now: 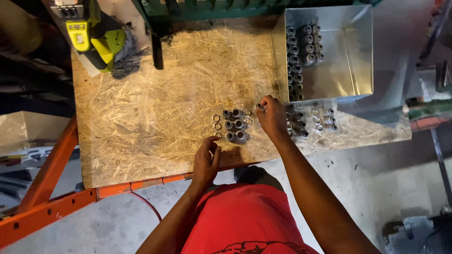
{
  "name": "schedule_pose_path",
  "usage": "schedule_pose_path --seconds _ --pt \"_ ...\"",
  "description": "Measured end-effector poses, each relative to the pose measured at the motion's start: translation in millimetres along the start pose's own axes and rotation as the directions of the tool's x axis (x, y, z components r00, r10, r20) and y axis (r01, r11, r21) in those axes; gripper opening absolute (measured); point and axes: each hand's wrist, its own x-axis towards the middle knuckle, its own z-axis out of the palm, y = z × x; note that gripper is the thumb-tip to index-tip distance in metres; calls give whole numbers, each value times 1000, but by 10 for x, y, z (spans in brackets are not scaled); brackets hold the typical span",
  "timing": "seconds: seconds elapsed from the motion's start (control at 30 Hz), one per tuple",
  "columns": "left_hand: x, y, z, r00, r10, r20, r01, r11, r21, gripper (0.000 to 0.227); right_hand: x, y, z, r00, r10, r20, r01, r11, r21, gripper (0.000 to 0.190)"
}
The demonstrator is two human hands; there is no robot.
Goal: The person repeatedly picks up small metal cylindrical parts and washers from a workbench, places the washers onto the cylinders, and arranges the assembled units in neat rows. The person also moves some of the assembled parts into a metal bin.
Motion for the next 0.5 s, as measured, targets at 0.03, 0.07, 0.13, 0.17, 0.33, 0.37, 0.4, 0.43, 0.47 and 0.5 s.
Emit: schedule_pose_path --seconds 0.03,0.07,0.13,0.17,0.33,0.37,0.4,0.43,0.47,0.5 --pt "4 42 8 1000 -3 -11 3 1000 2 27 7 -55 -47 1000 -10 5 10 1000 4 27" --pt "11 87 19 1000 0 -29 0 1000 -16 26 10 -102 -100 1000 -25 9 25 1000 19 28" --pt "38 190 45 999 -1 -52 -1 999 -33 24 31 -143 -141 999 -45 16 45 998 36 30" --pt "59 249 60 998 22 -58 -24 999 -37 23 49 -136 -130 998 -47 34 46 999 24 29" --pt "205 546 180 996 61 -64 -68 992 -108 21 92 -268 -247 993 -84 86 74 991 108 21" --pt "233 587 208 996 72 -60 -79 989 -127 22 102 -246 -251 991 -94 93 82 988 128 22" --pt "254 625 239 995 82 -56 -89 985 -146 24 104 -221 -252 989 -104 102 88 985 148 24" --pt "276 646 267 995 82 -59 -90 985 -145 24 125 -175 -241 989 -106 102 90 985 149 24" --pt "302 667 292 995 80 -58 -88 982 -165 26 146 -129 -229 986 -126 110 112 986 124 21" --pt "329 688 319 995 77 -58 -87 979 -186 27 168 -81 -218 982 -145 118 133 986 99 19"
